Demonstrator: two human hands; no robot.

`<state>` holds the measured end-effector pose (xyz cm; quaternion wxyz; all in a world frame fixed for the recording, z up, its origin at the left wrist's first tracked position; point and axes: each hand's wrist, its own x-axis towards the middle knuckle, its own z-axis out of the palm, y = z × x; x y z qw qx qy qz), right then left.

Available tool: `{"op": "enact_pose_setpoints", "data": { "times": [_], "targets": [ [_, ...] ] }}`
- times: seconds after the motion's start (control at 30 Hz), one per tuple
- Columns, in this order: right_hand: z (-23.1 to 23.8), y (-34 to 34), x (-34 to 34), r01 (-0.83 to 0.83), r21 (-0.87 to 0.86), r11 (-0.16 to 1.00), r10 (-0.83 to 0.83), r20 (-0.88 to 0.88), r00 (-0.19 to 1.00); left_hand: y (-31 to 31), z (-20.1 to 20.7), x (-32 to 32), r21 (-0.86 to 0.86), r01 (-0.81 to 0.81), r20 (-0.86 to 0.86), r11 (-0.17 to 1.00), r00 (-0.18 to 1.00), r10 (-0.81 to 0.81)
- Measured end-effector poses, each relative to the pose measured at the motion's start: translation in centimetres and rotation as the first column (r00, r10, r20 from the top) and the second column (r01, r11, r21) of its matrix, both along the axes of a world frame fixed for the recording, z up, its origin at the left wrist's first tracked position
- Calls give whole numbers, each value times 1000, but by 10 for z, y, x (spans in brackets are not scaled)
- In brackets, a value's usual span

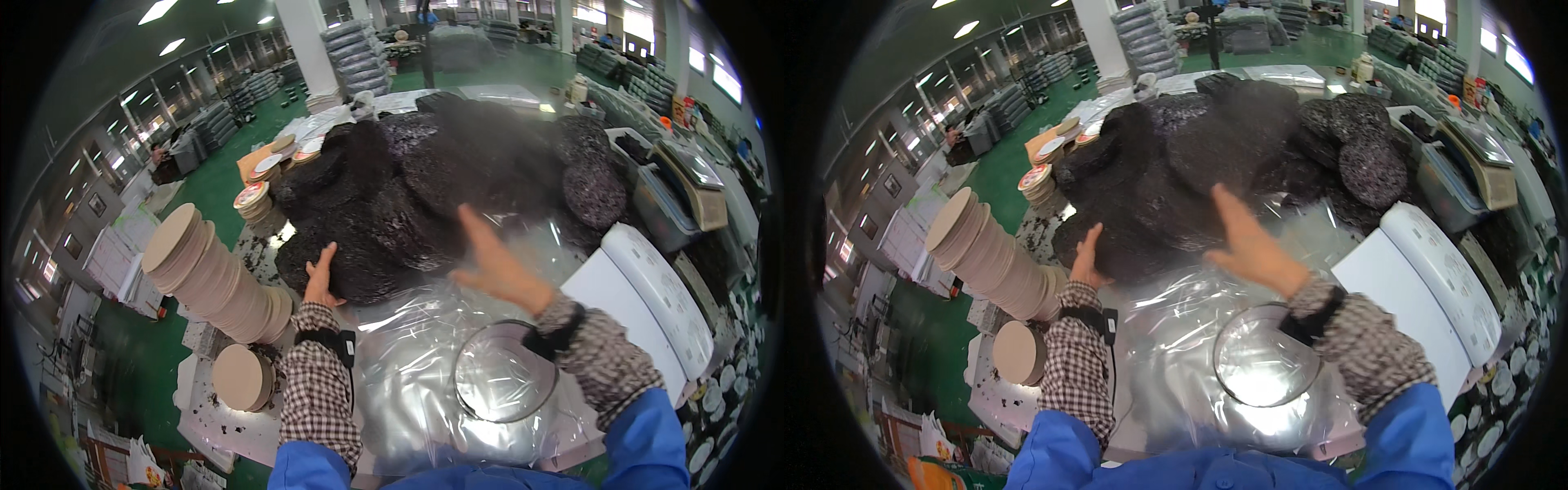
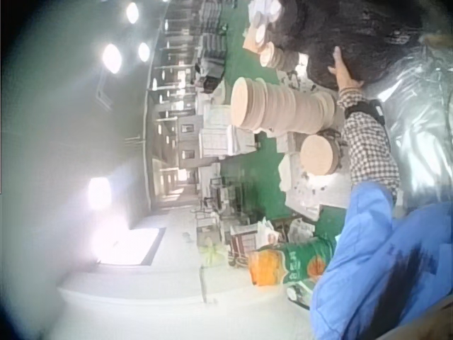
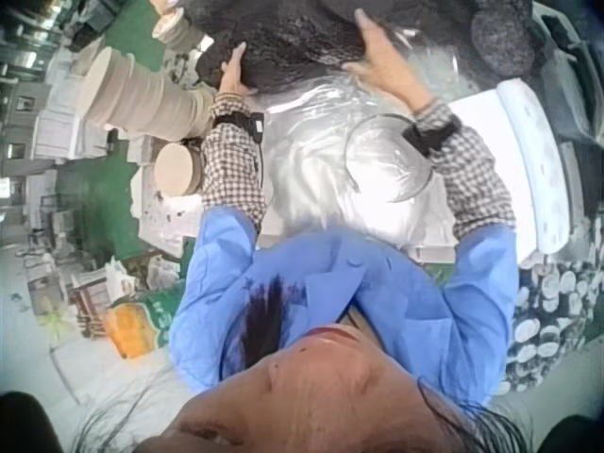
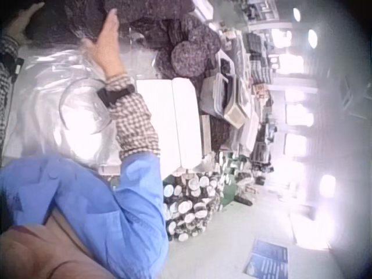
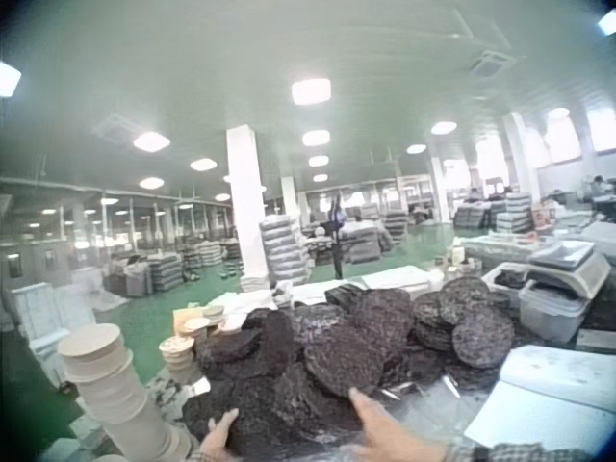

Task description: The person repeatedly picks up dark, round, textured objects from a pile and places them into a circular metal mold on a stainless steel table. They cover the object with a sheet of clear plastic wrap, press it down, and then place a white paper sheet on top. The person then lifts the mold to remove the wrapped item and places it aside, repeating the process with new items.

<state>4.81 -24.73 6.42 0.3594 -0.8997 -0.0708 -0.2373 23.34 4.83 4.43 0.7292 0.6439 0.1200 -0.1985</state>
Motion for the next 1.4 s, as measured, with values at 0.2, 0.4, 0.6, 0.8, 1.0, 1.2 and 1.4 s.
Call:
{"op": "enact_pose_setpoints", "data": {
  "times": [0.2,0.4,0.6,0.8,1.0,1.2,1.4],
  "targets": [
    [-9,72,58,151,-349,925,-162,-4,987,2,16,-29,137,-159,175,978,975,135],
    [26,14,62,140,-1,990,-134,280,950,73,27,-1,-234,-175,274,956,932,237],
    [34,-38,66,120,776,620,-334,122,935,83,-12,38,-267,-228,112,937,958,265],
    [43,-154,10,-72,997,-28,-232,63,971,28,-10,-15,-126,-423,630,897,664,402],
    [16,-290,4,4,993,120,-541,62,838,-58,-20,4,284,268,376,921,852,-364],
    [-26,-360,-21,918,393,-47,-937,-336,97,-145,-27,64,783,-232,621,576,343,-705],
    [18,-243,1,573,-278,771,-503,285,816,-139,25,90,744,-435,546,507,-41,-837]
  ]
}}
